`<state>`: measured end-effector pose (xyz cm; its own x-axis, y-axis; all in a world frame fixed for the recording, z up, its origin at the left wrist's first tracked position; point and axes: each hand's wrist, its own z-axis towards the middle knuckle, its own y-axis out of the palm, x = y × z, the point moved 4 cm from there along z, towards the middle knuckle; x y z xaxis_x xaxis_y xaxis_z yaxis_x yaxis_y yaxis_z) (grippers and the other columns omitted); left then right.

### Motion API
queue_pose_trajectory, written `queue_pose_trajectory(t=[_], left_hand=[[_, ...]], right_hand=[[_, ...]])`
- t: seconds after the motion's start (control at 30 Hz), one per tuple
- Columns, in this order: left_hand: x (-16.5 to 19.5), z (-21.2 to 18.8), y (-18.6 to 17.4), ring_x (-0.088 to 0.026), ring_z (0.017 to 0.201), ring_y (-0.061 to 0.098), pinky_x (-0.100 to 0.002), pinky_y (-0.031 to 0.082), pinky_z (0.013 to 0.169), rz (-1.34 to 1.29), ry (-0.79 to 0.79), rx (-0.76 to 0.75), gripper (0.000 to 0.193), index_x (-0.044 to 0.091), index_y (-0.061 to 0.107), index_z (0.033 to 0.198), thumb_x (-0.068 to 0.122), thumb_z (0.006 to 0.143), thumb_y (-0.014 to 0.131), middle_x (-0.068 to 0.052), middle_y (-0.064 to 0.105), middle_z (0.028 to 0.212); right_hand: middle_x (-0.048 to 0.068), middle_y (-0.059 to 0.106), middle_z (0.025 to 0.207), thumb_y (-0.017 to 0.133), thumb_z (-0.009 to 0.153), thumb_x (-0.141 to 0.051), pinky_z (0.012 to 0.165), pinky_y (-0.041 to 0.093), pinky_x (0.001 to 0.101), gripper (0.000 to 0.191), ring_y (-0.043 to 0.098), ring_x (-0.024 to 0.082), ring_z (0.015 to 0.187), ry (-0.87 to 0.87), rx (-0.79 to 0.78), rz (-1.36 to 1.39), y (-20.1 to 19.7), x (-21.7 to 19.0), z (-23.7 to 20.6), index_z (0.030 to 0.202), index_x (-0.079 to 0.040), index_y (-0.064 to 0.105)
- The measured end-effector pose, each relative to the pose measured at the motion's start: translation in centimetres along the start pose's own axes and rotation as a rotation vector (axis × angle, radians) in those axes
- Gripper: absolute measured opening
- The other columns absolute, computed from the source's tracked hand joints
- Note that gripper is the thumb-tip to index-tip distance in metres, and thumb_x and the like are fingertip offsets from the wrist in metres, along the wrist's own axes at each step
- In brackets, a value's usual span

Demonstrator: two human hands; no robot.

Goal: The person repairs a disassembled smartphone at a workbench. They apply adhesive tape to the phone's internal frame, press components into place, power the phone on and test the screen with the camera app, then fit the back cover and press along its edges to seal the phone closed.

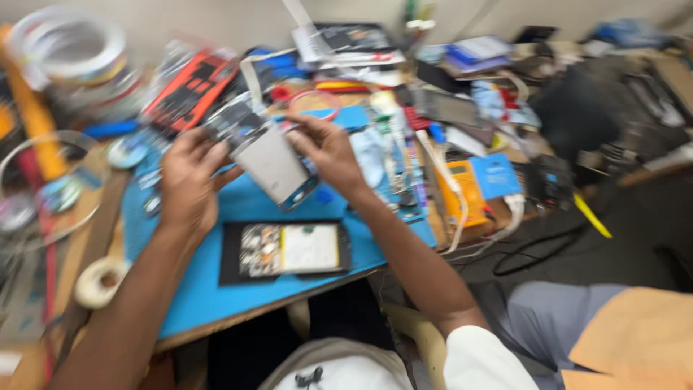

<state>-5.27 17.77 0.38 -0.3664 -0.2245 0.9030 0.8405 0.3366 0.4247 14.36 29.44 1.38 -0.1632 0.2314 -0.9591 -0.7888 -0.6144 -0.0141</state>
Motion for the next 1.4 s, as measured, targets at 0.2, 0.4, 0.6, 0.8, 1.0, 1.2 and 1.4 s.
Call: queue_pose_trajectory(t=[0.2, 0.4, 0.6, 0.8, 1.0, 1.2, 1.4], left_hand=[[0.4, -0.6, 0.0, -0.016, 0.1, 0.068, -0.037, 0.064, 0.083, 0.041, -0.013, 0.001, 0.056, 0.011, 0.039, 0.148, -0.004, 0.098, 0.058, -0.005, 0.062, 0.113], [-0.5, 0.0, -0.6, -0.015, 0.109, 0.066, -0.037, 0.063, 0.09, 0.092, -0.003, -0.032, 0.056, 0.007, 0.038, 0.152, -0.003, 0.101, 0.057, -0.007, 0.06, 0.123], [-1.5, 0.6, -1.4, -0.015, 0.111, 0.066, -0.035, 0.063, 0.092, 0.139, 0.017, -0.056, 0.052, 0.003, 0.038, 0.148, -0.003, 0.1, 0.057, -0.009, 0.059, 0.125], [-2.2, 1.3, -2.1, -0.018, 0.106, 0.067, -0.035, 0.063, 0.086, 0.207, 0.022, 0.001, 0.049, 0.001, 0.042, 0.145, -0.004, 0.099, 0.058, -0.01, 0.058, 0.122], [-2.1, 1.7, -1.5, -0.018, 0.1, 0.067, -0.035, 0.064, 0.081, 0.18, -0.023, 0.031, 0.052, 0.001, 0.044, 0.143, -0.006, 0.094, 0.059, -0.01, 0.059, 0.115], [-1.6, 1.3, -1.4, -0.016, 0.102, 0.067, -0.035, 0.064, 0.083, 0.157, -0.023, 0.01, 0.053, 0.002, 0.048, 0.145, -0.004, 0.094, 0.058, -0.007, 0.059, 0.117], [-1.1, 1.1, -1.2, -0.016, 0.104, 0.067, -0.035, 0.063, 0.084, 0.147, -0.036, 0.023, 0.052, 0.002, 0.048, 0.145, -0.003, 0.094, 0.058, -0.007, 0.06, 0.118]], right_hand=[[0.011, 0.076, 0.122, 0.067, 0.099, 0.001, 0.089, 0.059, 0.0304, 0.029, 0.074, 0.018, 0.11, -0.393, 0.285, -0.745, -9.7, -6.4, -1.8, 0.126, -0.007, 0.071], [0.017, 0.072, 0.119, 0.058, 0.075, 0.012, 0.089, 0.055, 0.0472, 0.058, 0.071, 0.035, 0.1, 0.181, 0.165, -1.591, -23.5, -8.0, -2.9, 0.124, -0.013, 0.074], [0.014, 0.076, 0.11, 0.06, 0.098, 0.003, 0.088, 0.06, 0.0447, 0.029, 0.075, 0.032, 0.095, 0.044, 0.083, -1.773, -24.9, -5.3, -4.0, 0.112, -0.014, 0.079], [0.011, 0.077, 0.105, 0.068, 0.096, 0.001, 0.081, 0.056, 0.0329, 0.022, 0.071, 0.019, 0.091, -0.223, 0.466, -1.163, -27.9, -10.6, -4.4, 0.118, -0.003, 0.074], [0.008, 0.074, 0.114, 0.062, 0.1, 0.002, 0.09, 0.055, 0.0224, 0.028, 0.068, 0.008, 0.098, -0.128, 0.415, -0.27, -30.1, -11.7, -4.0, 0.127, 0.007, 0.067], [0.011, 0.074, 0.113, 0.064, 0.099, 0.003, 0.091, 0.055, 0.0238, 0.03, 0.068, 0.009, 0.096, -0.115, 0.426, -0.216, -30.9, -10.7, -4.4, 0.128, 0.009, 0.067], [0.012, 0.074, 0.115, 0.063, 0.098, 0.003, 0.093, 0.058, 0.0268, 0.031, 0.07, 0.012, 0.098, -0.047, 0.437, -0.055, -31.5, -10.0, -4.4, 0.128, 0.009, 0.065]])
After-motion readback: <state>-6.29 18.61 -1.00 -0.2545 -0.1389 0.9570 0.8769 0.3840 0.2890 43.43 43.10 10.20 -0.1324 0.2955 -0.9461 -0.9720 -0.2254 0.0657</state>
